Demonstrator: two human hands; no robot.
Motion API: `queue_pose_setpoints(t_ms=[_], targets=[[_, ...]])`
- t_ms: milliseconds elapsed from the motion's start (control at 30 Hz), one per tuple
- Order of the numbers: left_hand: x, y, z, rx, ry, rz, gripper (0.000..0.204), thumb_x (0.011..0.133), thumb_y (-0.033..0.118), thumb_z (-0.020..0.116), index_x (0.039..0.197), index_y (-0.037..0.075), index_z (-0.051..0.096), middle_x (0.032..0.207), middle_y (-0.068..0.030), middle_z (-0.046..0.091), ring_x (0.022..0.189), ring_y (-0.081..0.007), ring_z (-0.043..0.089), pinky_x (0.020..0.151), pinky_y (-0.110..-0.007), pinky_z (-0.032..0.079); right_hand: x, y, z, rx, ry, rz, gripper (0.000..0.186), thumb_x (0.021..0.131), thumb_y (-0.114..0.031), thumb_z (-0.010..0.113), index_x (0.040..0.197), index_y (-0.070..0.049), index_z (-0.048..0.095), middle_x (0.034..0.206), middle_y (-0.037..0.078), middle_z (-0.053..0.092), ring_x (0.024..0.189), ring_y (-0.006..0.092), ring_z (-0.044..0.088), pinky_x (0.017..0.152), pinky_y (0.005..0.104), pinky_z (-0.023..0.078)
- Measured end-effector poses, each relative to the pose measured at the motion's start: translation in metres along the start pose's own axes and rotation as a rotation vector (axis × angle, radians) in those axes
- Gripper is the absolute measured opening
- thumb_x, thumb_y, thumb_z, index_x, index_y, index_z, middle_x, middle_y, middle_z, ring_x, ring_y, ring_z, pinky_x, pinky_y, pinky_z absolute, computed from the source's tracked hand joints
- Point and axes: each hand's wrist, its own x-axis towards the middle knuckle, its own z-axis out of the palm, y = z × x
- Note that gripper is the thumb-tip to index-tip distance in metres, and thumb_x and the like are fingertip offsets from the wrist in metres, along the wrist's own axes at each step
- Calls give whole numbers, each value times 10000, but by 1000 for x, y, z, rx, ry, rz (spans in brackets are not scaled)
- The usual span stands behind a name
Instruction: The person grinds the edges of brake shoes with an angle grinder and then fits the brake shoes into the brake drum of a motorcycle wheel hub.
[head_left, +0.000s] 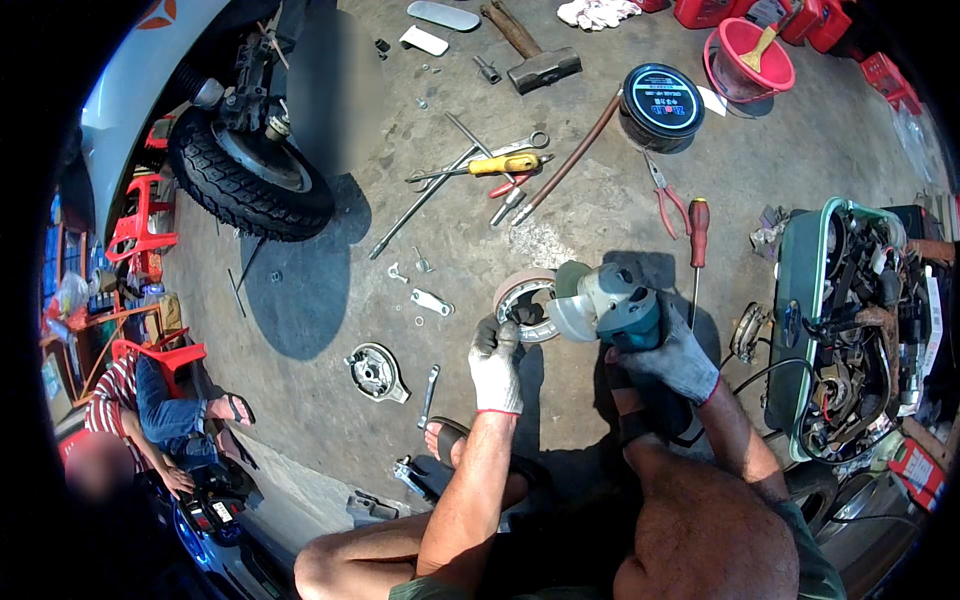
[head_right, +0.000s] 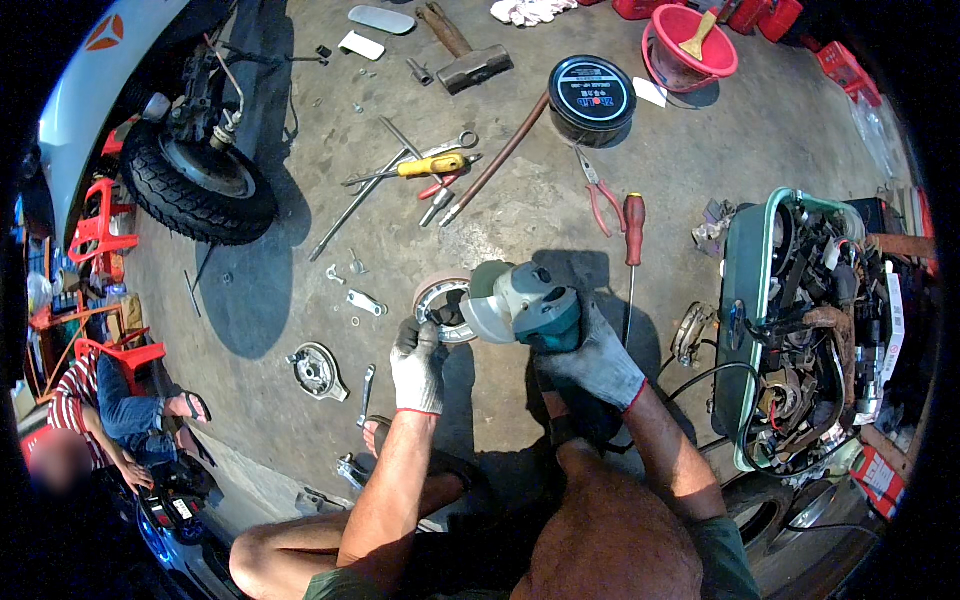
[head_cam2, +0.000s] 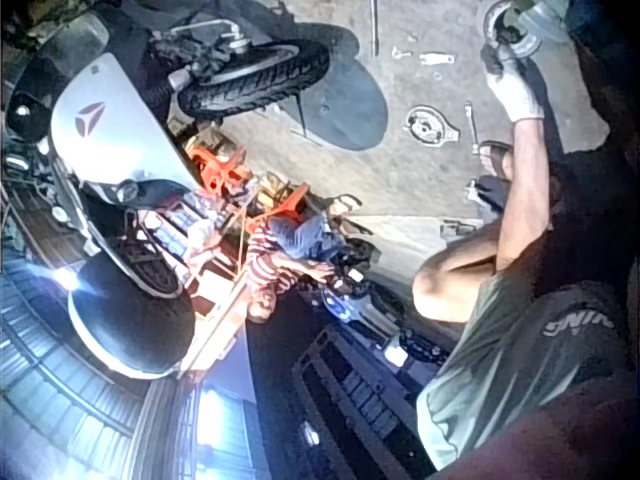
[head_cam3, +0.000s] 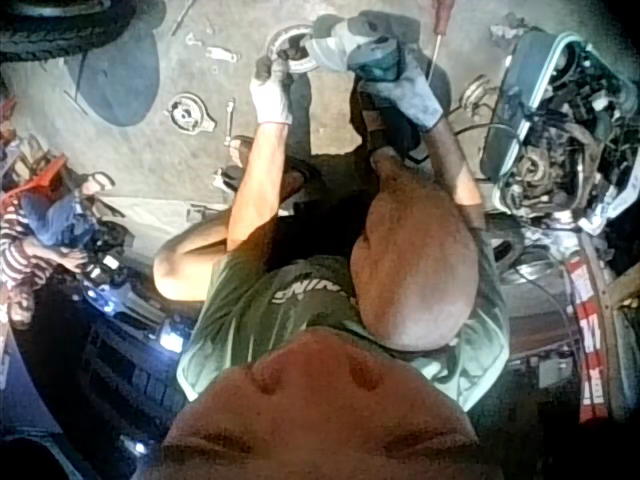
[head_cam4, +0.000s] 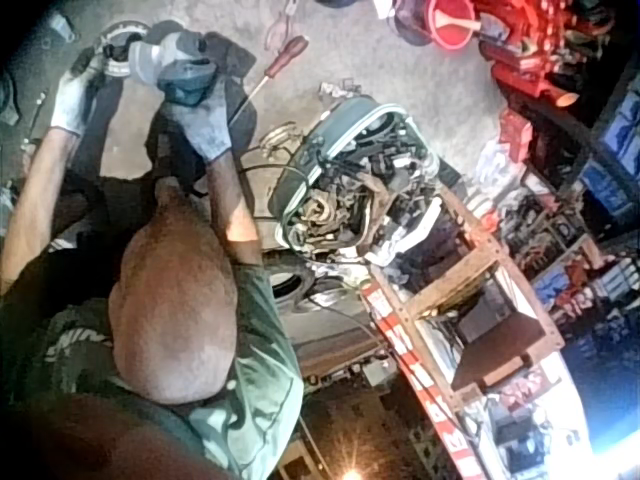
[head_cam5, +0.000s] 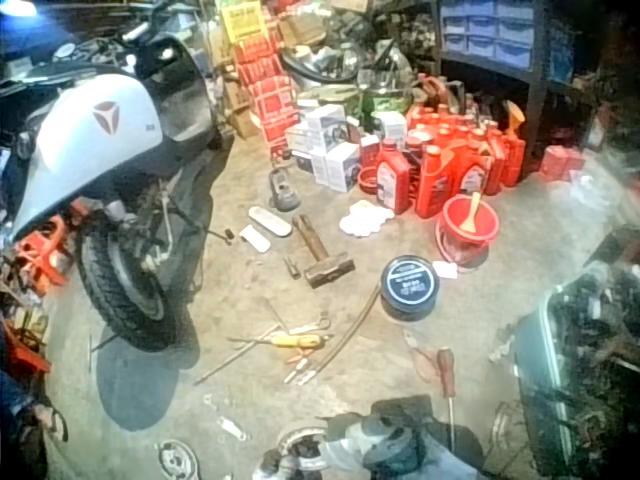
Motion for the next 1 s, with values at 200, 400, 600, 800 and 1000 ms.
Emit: queue_pose_setpoints(t_ms=[200, 400, 600, 800, 1000], targets=[[-1, 2, 0, 54, 18, 39, 76, 975, 125, 646, 973, 53, 625, 805, 25, 582, 704, -65, 483, 636, -240, 416, 3, -10, -1, -20, -52, -7, 885, 679, -171, 921, 1410, -40, 438, 1326, 107, 576, 1243, 205, 549, 1076, 387, 449], [2, 3, -6, 173, 9, 124, 148, 971, 107, 640, 1088, 16, 647, 880, -7, 644, 775, -75, 524, 704, -242, 452, 3, -24, 2, -246, -30, -93, 948, 708, -190, 876, 1465, -25, 330, 1352, 165, 561, 1241, 243, 566, 1072, 376, 464], [9, 7, -11, 365, -27, 259, 207, 978, 122, 634, 1133, -16, 627, 967, -39, 674, 856, -113, 603, 767, -264, 504, 9, -33, 2, -313, -87, -88, 929, 717, -196, 856, 1465, -37, 329, 1329, 183, 578, 1227, 271, 583, 1058, 385, 476], [7, 27, -7, 620, 27, 260, 234, 934, 86, 661, 1139, -24, 631, 959, -106, 705, 879, -164, 653, 802, -310, 520, 8, -45, 7, -283, -96, -36, 975, 653, -250, 906, 1459, -49, 395, 1374, 183, 516, 1285, 311, 513, 1109, 428, 406], [7, 46, -2, 825, 7, 398, 185, 901, 88, 675, 1073, 22, 670, 887, -147, 717, 822, -250, 697, 770, -365, 534, 9, -55, 9, -459, -111, -54, 992, 671, -283, 885, 1480, -55, 358, 1364, 224, 513, 1280, 365, 513, 1097, 440, 416]])
